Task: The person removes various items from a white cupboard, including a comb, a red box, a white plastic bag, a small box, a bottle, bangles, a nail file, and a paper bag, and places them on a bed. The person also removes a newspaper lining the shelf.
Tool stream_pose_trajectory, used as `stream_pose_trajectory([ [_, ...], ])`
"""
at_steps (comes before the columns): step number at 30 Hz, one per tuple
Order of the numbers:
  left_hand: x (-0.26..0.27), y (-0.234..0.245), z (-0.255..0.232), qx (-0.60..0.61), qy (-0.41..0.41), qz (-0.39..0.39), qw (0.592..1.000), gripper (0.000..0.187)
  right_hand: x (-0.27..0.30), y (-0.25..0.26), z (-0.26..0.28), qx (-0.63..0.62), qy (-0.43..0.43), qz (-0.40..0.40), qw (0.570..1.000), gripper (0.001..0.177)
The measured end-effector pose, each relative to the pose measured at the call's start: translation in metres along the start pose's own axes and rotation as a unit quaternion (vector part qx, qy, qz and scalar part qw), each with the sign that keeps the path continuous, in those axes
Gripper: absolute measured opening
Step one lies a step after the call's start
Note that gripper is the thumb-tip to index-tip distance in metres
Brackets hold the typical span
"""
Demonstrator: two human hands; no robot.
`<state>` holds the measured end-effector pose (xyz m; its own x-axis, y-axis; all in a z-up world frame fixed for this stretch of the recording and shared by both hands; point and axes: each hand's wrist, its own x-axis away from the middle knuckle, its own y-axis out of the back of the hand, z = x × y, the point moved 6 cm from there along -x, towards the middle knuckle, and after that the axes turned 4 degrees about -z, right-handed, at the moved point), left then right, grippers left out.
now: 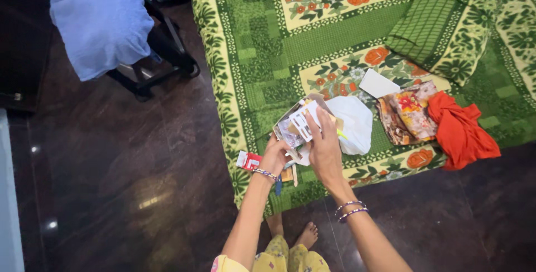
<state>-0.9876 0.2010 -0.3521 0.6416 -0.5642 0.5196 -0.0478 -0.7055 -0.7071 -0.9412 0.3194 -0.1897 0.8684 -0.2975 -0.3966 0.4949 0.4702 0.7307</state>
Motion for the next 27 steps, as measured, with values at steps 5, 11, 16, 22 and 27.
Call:
stream_pose_trajectory([
  [5, -0.063, 0.074, 0.055, -0.008, 0.038, -0.011, 0.999, 0.062, 0.033, -0.057, -0.048, 0.006, -0.016, 0.042, 0.999, 0.073],
  [11, -0.132, 0.162, 0.155, -0.003, 0.067, -0.082, 0.994, 0.073, 0.081, -0.106, -0.103, -0.011, -0.055, 0.090, 0.994, 0.082],
  [16, -0.168, 0.203, 0.180, -0.034, 0.049, -0.082, 0.995, 0.070, 0.111, -0.149, -0.139, 0.014, -0.026, 0.136, 0.990, 0.100],
  [22, -0.248, 0.244, 0.153, -0.015, 0.006, -0.079, 0.997, 0.073, 0.088, -0.222, -0.186, 0.023, -0.004, 0.175, 0.984, 0.106],
  [27, -0.322, 0.283, 0.115, -0.222, -0.058, -0.146, 0.962, 0.060, 0.051, -0.292, -0.224, 0.043, 0.022, 0.178, 0.983, 0.105],
])
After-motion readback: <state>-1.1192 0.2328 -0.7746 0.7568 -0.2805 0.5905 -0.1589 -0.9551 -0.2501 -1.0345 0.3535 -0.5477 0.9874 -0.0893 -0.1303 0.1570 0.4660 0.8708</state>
